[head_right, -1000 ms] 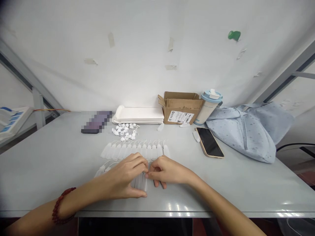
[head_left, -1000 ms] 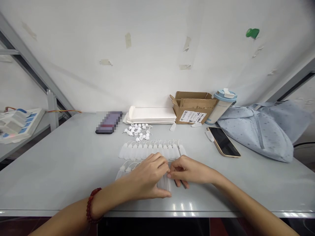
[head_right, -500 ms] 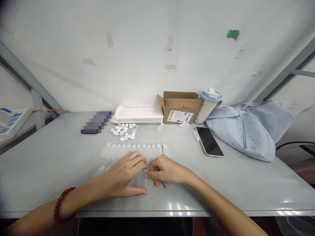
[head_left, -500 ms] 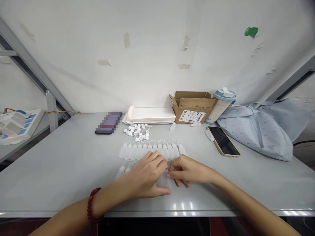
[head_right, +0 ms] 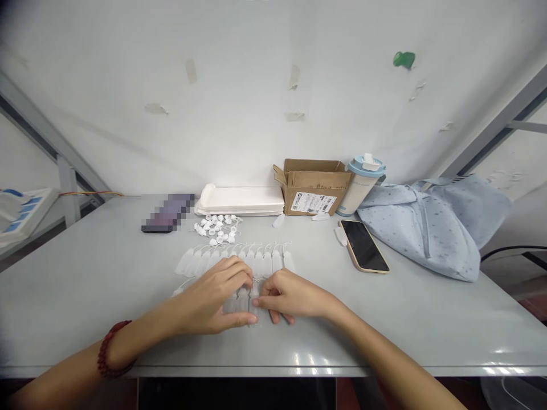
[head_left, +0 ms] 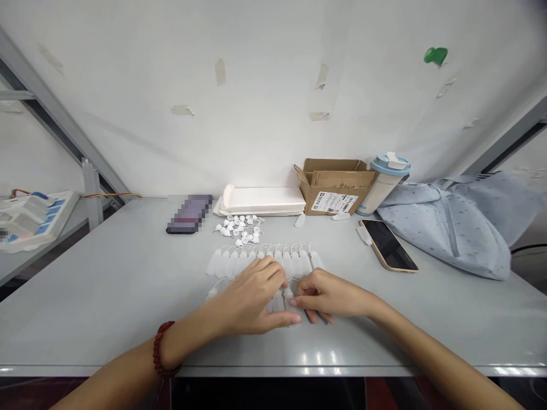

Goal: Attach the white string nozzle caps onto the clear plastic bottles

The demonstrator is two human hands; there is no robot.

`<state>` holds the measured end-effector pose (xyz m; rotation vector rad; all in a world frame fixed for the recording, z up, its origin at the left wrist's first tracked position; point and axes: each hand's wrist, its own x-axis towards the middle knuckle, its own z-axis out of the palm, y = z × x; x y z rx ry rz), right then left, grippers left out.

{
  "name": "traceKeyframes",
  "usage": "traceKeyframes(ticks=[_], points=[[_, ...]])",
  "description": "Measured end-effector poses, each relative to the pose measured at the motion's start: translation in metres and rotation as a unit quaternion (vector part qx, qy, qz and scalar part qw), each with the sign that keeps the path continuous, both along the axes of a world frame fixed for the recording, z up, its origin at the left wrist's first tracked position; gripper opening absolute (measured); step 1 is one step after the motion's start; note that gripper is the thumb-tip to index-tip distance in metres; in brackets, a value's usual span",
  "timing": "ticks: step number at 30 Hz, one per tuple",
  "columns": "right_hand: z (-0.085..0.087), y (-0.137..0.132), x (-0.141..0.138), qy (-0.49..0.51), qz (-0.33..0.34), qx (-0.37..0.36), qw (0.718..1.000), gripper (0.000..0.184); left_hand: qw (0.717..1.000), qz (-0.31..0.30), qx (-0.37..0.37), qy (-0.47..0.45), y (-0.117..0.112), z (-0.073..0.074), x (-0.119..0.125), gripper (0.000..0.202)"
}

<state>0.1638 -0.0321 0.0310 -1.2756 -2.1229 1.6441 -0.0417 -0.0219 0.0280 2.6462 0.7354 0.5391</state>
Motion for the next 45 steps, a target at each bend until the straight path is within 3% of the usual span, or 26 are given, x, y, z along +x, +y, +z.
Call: traceKeyframes(ticks=[7,11,12,15,16,18,21,26,34,41,45], points=[[0.013,0.009,0.018,0.003,-0.03,0.001,1.0,0.041,0.997,0.063,-0.035,-0.023,0.024,0.006,-0.015,0.024],[0.023,0.026,0.043,-0.039,-0.128,0.144,0.98,0.038,0.987,0.154,-0.018,-0.048,0.059,-0.001,-0.027,0.025],[0.023,0.032,0.051,-0.081,-0.166,0.207,0.961,0.037,0.982,0.182,-0.004,-0.055,0.069,-0.005,-0.029,0.025],[0.019,0.047,0.075,-0.27,-0.278,0.374,0.843,0.024,0.978,0.206,0.021,-0.013,0.092,-0.018,-0.032,0.029],[0.016,0.051,0.083,-0.334,-0.298,0.382,0.808,0.021,0.978,0.209,0.024,0.009,0.096,-0.021,-0.031,0.031],[0.009,0.057,0.097,-0.424,-0.297,0.375,0.769,0.019,0.977,0.207,0.022,0.046,0.1,-0.025,-0.03,0.033],[0.0,0.062,0.114,-0.513,-0.292,0.33,0.737,0.03,0.976,0.203,0.013,0.073,0.098,-0.027,-0.027,0.036],[-0.007,0.066,0.127,-0.525,-0.285,0.282,0.751,0.037,0.975,0.202,0.023,0.092,0.095,-0.026,-0.026,0.038],[-0.01,0.069,0.128,-0.51,-0.26,0.296,0.765,0.035,0.975,0.208,0.036,0.073,0.094,-0.023,-0.025,0.036],[-0.012,0.069,0.113,-0.477,-0.246,0.313,0.784,0.036,0.976,0.217,0.032,0.005,0.089,-0.012,-0.026,0.037],[-0.011,0.066,0.101,-0.436,-0.243,0.354,0.791,0.038,0.972,0.222,-0.01,-0.074,0.085,-0.006,-0.027,0.039]])
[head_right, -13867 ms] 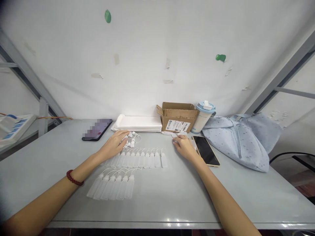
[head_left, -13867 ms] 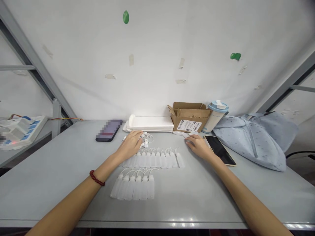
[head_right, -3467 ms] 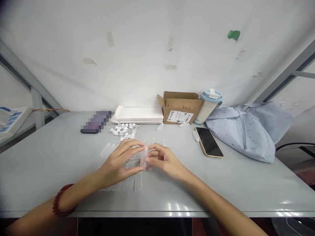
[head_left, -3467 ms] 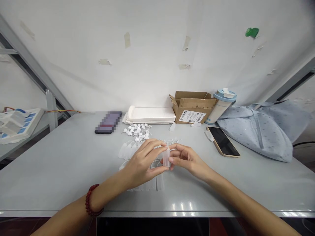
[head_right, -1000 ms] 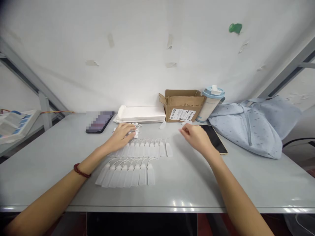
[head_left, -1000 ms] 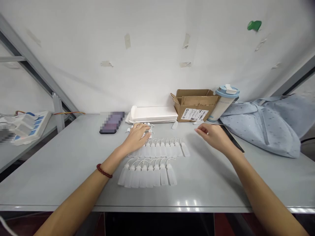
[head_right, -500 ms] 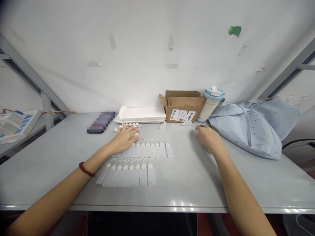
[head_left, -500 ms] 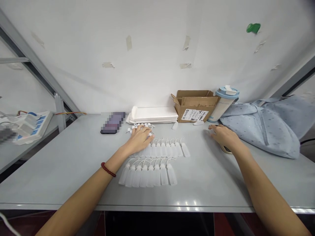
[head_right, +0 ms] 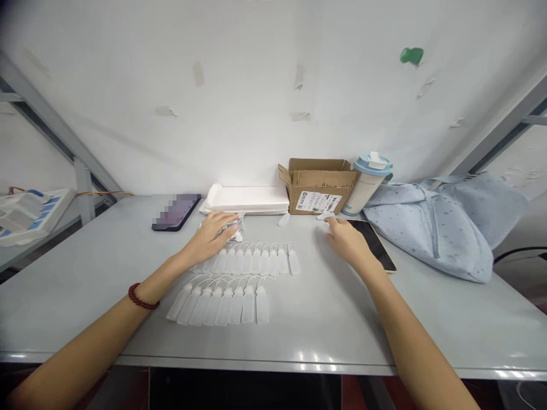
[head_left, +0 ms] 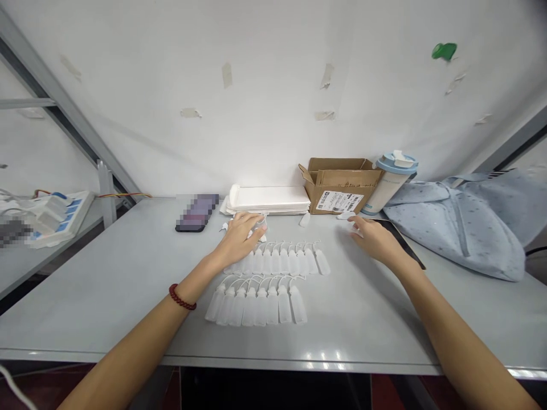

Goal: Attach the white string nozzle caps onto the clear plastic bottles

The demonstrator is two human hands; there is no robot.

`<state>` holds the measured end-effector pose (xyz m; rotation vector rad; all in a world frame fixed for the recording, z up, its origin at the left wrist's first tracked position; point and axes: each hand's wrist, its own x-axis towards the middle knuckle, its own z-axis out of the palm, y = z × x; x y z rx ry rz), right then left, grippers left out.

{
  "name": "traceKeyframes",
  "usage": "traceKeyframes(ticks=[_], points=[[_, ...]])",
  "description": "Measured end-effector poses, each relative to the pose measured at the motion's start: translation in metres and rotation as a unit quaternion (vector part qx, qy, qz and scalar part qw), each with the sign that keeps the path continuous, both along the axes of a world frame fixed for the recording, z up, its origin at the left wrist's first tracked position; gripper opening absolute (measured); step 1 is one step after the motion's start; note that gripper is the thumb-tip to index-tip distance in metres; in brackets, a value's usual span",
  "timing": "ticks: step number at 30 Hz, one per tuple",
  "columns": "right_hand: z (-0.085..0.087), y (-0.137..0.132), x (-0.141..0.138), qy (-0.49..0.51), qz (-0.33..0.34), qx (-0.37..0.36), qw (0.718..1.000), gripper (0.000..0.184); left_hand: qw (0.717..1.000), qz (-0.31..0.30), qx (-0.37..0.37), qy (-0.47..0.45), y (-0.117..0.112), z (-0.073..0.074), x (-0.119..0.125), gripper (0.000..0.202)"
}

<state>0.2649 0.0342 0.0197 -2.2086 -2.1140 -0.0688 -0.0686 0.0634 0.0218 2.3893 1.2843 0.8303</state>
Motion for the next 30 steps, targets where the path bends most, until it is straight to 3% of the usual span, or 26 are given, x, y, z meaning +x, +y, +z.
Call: traceKeyframes(ticks=[3,7,11,15,22,27,30], points=[[0.002,-0.005,-0.013,0.056,0.073,0.101,0.991,0.036,0.993,0.01,-0.061,-0.104,-0.004,0.006,0.0,0.039],[0.008,-0.017,-0.036,0.119,0.178,0.217,0.952,0.031,0.95,0.012,-0.172,-0.261,-0.01,0.013,-0.001,0.04],[0.013,-0.029,-0.058,0.166,0.228,0.252,0.926,0.022,0.905,0.015,-0.235,-0.354,-0.015,0.012,-0.003,0.033],[0.008,-0.034,-0.071,0.21,0.254,0.279,0.902,0.013,0.892,0.022,-0.252,-0.374,-0.019,0.007,-0.001,0.028],[-0.001,-0.036,-0.08,0.241,0.277,0.281,0.887,0.011,0.93,0.031,-0.226,-0.288,-0.025,0.006,0.008,0.027],[-0.001,-0.038,-0.083,0.238,0.288,0.288,0.882,0.011,0.981,0.002,-0.074,-0.18,-0.019,0.001,0.006,0.034],[-0.001,-0.039,-0.084,0.233,0.288,0.287,0.883,0.011,0.996,-0.036,-0.033,-0.073,-0.01,-0.006,0.004,0.037]])
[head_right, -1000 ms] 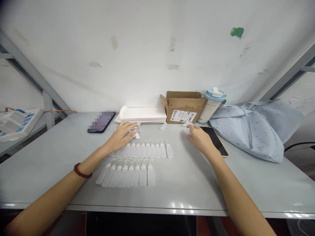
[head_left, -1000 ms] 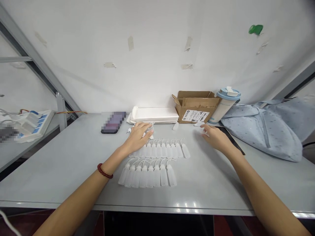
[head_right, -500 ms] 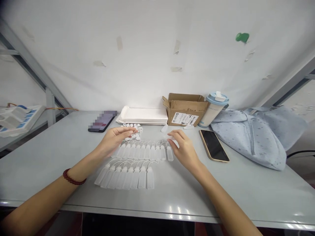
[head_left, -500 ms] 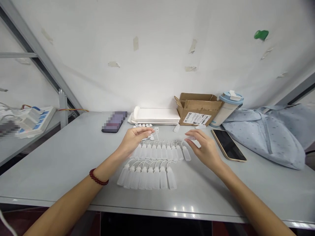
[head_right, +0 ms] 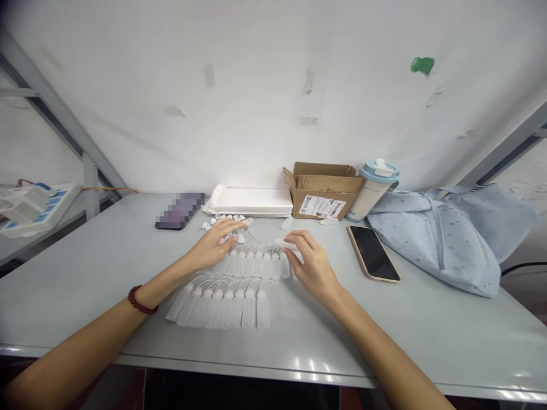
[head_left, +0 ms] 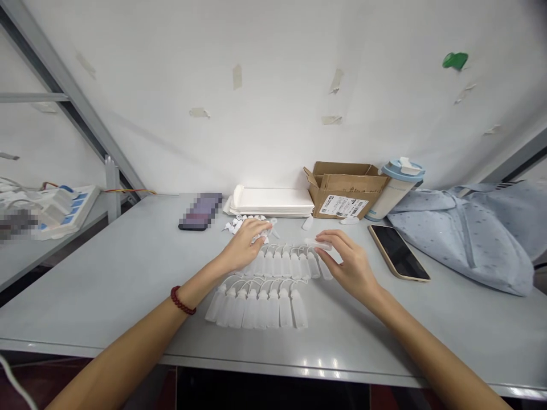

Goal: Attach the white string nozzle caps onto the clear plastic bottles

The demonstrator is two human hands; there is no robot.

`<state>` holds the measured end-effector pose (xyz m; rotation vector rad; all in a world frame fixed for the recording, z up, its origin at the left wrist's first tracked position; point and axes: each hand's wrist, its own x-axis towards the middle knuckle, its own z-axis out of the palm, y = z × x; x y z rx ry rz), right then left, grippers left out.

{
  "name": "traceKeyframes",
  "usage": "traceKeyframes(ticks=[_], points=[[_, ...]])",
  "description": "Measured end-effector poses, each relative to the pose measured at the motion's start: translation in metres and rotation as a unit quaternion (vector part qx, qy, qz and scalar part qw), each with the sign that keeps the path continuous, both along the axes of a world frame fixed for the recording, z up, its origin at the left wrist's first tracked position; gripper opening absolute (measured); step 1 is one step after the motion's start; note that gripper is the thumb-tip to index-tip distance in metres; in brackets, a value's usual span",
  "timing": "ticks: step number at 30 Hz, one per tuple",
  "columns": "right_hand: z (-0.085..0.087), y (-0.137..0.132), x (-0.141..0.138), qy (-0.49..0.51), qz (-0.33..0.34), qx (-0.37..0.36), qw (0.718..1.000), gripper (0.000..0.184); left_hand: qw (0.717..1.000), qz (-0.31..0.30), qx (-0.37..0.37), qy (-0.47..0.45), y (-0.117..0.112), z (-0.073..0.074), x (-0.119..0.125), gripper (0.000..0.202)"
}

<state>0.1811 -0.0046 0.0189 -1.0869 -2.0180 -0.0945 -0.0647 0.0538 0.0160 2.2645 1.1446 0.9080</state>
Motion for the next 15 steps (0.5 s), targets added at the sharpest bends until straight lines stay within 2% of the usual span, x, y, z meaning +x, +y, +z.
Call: traceKeyframes(ticks=[3,6,11,15], points=[[0.0006,-0.0004,-0.0006,0.0,-0.004,-0.003,1.0,0.012,0.998,-0.023,0.031,0.047,0.0071,-0.0053,0.0003,0.039],[0.0011,-0.0005,-0.001,0.004,-0.003,0.0,1.0,0.012,0.996,-0.019,0.056,0.07,0.0098,-0.0081,0.0022,0.037],[0.0009,-0.0004,-0.0018,-0.003,-0.007,-0.004,1.0,0.013,0.986,-0.003,0.05,0.157,0.0089,-0.0101,0.0047,0.033],[0.0003,-0.0001,-0.0033,-0.005,-0.002,0.0,1.0,0.013,0.976,-0.005,0.046,0.214,0.0068,-0.0085,0.0054,0.038]])
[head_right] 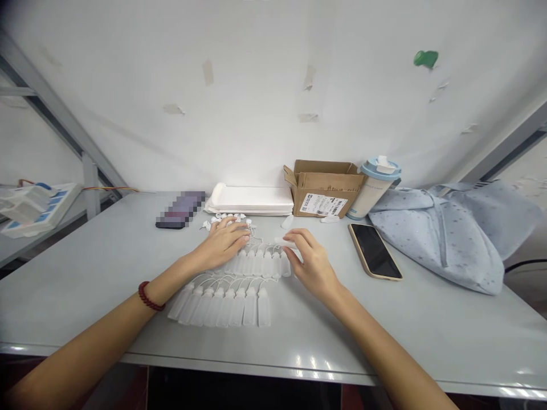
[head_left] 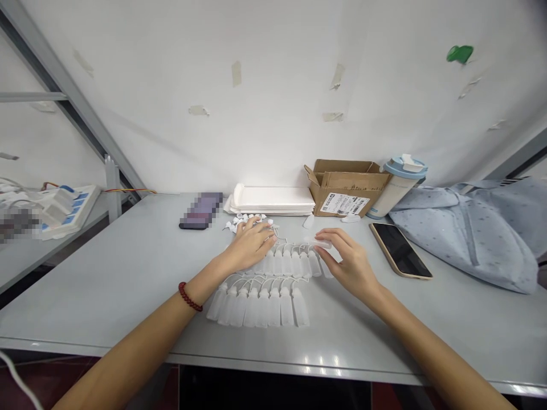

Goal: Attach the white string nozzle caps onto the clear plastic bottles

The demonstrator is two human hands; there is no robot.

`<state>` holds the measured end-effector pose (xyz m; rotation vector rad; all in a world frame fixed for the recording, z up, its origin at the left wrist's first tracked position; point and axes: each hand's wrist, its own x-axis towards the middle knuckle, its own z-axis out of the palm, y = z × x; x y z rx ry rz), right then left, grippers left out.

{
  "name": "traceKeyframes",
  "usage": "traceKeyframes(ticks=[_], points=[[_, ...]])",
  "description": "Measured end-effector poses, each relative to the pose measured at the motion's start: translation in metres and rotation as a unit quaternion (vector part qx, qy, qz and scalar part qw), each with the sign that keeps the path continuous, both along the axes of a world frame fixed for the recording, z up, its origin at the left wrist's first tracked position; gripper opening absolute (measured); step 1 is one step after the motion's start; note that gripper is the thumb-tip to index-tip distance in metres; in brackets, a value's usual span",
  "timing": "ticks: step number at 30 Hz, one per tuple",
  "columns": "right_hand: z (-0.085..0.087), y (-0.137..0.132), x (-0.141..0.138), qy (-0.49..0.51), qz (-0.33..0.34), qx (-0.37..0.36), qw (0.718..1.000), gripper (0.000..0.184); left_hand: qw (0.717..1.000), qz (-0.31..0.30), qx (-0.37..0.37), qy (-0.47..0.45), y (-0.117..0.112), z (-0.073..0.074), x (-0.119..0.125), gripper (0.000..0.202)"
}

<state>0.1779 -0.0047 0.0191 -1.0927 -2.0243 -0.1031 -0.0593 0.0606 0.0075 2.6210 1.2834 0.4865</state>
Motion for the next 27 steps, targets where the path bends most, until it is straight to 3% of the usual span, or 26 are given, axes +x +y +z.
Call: traceKeyframes(ticks=[4,9,14,17,19,21,25,27], points=[[0.0,-0.001,-0.001,0.003,-0.001,-0.01,1.0,0.012,1.0,-0.007,-0.008,0.01,-0.003,0.004,0.001,0.04],[0.001,-0.002,-0.001,0.024,-0.016,-0.038,0.999,0.006,0.999,0.011,0.043,-0.005,-0.005,0.007,0.001,0.036],[0.002,-0.003,-0.002,0.043,-0.018,-0.037,0.998,0.006,0.988,0.041,0.124,-0.082,-0.008,0.01,0.001,0.041],[0.004,-0.005,-0.003,0.055,-0.012,-0.044,0.997,0.008,0.979,0.049,0.135,-0.145,-0.012,0.011,0.002,0.047],[0.005,-0.007,-0.005,0.066,-0.007,-0.048,0.997,0.008,0.974,0.056,0.099,-0.197,-0.016,0.012,0.004,0.044],[0.005,-0.008,-0.007,0.079,-0.001,-0.053,0.996,0.008,0.962,0.066,0.013,-0.265,-0.021,0.014,0.008,0.034],[0.005,-0.012,-0.012,0.121,0.028,-0.085,0.989,0.006,0.881,0.062,-0.223,-0.412,-0.033,0.019,0.018,0.021],[0.004,-0.014,-0.015,0.143,0.048,-0.108,0.983,0.006,0.851,0.06,-0.287,-0.436,-0.039,0.02,0.022,0.02]])
